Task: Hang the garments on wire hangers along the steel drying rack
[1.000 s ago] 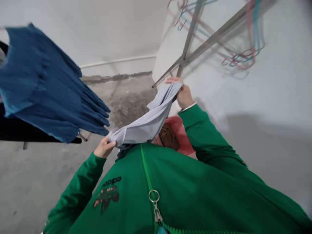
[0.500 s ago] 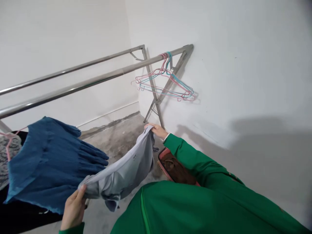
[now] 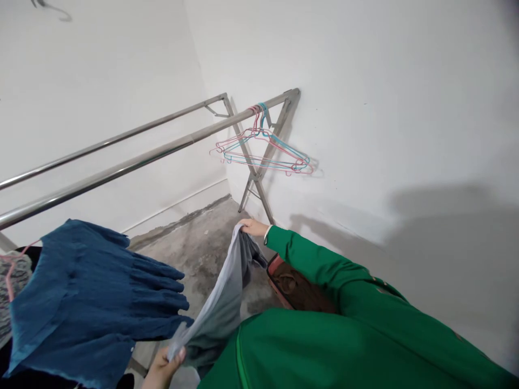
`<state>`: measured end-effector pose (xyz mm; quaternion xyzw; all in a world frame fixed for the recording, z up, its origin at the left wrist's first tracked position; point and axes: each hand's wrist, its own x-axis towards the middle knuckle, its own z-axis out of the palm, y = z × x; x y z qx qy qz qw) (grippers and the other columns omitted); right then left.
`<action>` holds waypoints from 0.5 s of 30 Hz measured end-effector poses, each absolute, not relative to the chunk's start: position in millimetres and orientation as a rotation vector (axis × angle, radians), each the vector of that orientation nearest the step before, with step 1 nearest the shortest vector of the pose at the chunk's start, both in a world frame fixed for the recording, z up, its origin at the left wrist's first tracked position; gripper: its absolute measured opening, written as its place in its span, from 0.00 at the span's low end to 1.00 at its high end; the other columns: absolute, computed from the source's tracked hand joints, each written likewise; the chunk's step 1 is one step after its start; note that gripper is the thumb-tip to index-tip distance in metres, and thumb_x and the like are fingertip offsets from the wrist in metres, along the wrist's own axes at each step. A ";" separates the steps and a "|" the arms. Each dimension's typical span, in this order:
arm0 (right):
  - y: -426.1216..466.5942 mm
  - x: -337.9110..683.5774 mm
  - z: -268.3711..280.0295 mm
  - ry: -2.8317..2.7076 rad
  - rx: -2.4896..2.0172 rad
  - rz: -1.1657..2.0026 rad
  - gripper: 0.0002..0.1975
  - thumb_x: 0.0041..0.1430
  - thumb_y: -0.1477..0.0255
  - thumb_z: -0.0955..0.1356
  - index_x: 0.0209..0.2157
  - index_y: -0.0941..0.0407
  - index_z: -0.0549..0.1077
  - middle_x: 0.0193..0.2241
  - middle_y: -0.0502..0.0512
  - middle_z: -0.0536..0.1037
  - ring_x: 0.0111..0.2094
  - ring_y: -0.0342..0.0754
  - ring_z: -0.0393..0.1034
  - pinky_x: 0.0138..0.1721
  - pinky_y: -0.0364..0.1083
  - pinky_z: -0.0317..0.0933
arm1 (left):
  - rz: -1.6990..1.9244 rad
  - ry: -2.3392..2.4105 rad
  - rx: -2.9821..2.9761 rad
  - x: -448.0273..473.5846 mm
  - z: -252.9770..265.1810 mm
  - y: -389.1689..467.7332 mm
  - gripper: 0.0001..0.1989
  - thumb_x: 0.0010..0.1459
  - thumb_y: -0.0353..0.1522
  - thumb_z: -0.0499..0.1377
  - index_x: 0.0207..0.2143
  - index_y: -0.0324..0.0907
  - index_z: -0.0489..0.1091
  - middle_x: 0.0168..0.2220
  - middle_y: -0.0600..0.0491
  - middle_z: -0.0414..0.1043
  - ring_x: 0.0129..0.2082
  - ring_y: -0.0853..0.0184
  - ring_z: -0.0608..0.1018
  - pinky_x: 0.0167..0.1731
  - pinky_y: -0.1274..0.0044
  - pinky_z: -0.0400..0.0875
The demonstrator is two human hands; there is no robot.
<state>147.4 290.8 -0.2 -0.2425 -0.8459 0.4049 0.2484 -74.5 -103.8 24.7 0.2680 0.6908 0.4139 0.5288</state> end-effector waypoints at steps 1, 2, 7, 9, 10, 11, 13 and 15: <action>293.9 147.5 2.2 -2.355 -0.656 1.096 0.06 0.49 0.73 0.68 0.29 0.57 0.78 0.29 0.52 0.79 0.33 0.46 0.73 0.43 0.45 0.67 | 1.106 1.643 0.571 -70.7 29.4 -100.8 0.19 0.35 0.49 0.71 0.21 0.44 0.74 0.21 0.53 0.72 0.35 0.56 0.79 0.38 0.71 0.75; 299.0 148.9 7.8 -2.392 -0.657 1.079 0.06 0.46 0.73 0.70 0.29 0.57 0.78 0.28 0.51 0.78 0.31 0.45 0.72 0.41 0.44 0.68 | 1.183 1.647 0.507 -66.5 34.7 -97.5 0.21 0.36 0.51 0.70 0.25 0.45 0.75 0.23 0.52 0.74 0.37 0.55 0.79 0.39 0.70 0.75; 354.4 173.1 82.5 -2.231 -0.856 0.743 0.25 0.54 0.74 0.66 0.55 0.65 0.67 0.52 0.69 0.70 0.50 0.54 0.66 0.57 0.55 0.58 | 1.232 1.673 0.293 -47.8 51.9 -82.7 0.35 0.33 0.54 0.69 0.44 0.50 0.75 0.35 0.51 0.80 0.44 0.49 0.80 0.42 0.65 0.77; 380.1 185.6 120.4 -2.052 -1.036 0.310 0.26 0.56 0.73 0.66 0.57 0.63 0.64 0.55 0.70 0.65 0.55 0.58 0.60 0.59 0.57 0.54 | 1.182 1.712 0.297 -46.5 49.3 -80.6 0.37 0.32 0.57 0.67 0.46 0.55 0.74 0.39 0.53 0.80 0.46 0.49 0.79 0.42 0.64 0.77; 390.8 191.2 136.9 -2.002 -1.099 0.159 0.25 0.57 0.73 0.66 0.56 0.64 0.64 0.56 0.70 0.65 0.56 0.60 0.58 0.59 0.58 0.52 | 1.160 1.742 0.302 -47.6 46.2 -80.8 0.36 0.33 0.60 0.65 0.46 0.58 0.74 0.41 0.54 0.80 0.47 0.49 0.79 0.42 0.64 0.77; 399.7 195.9 150.9 -1.972 -1.157 0.034 0.24 0.57 0.73 0.66 0.55 0.65 0.65 0.55 0.71 0.65 0.56 0.62 0.57 0.59 0.58 0.51 | 1.141 1.774 0.306 -49.9 42.5 -81.9 0.35 0.33 0.62 0.63 0.46 0.61 0.73 0.42 0.56 0.80 0.48 0.50 0.78 0.41 0.65 0.76; 411.9 202.6 170.5 -1.962 -1.261 -0.102 0.24 0.57 0.74 0.66 0.54 0.68 0.65 0.53 0.73 0.65 0.55 0.64 0.56 0.58 0.60 0.51 | 1.102 1.821 0.320 -56.5 34.8 -86.0 0.36 0.34 0.64 0.60 0.46 0.63 0.73 0.44 0.56 0.79 0.50 0.51 0.77 0.42 0.66 0.75; 419.3 205.6 179.9 -1.974 -1.343 -0.159 0.22 0.57 0.75 0.65 0.53 0.69 0.65 0.52 0.74 0.66 0.54 0.64 0.56 0.55 0.61 0.52 | 1.066 1.829 0.334 -62.9 28.7 -91.1 0.38 0.34 0.64 0.60 0.48 0.62 0.72 0.45 0.54 0.79 0.51 0.50 0.76 0.43 0.66 0.75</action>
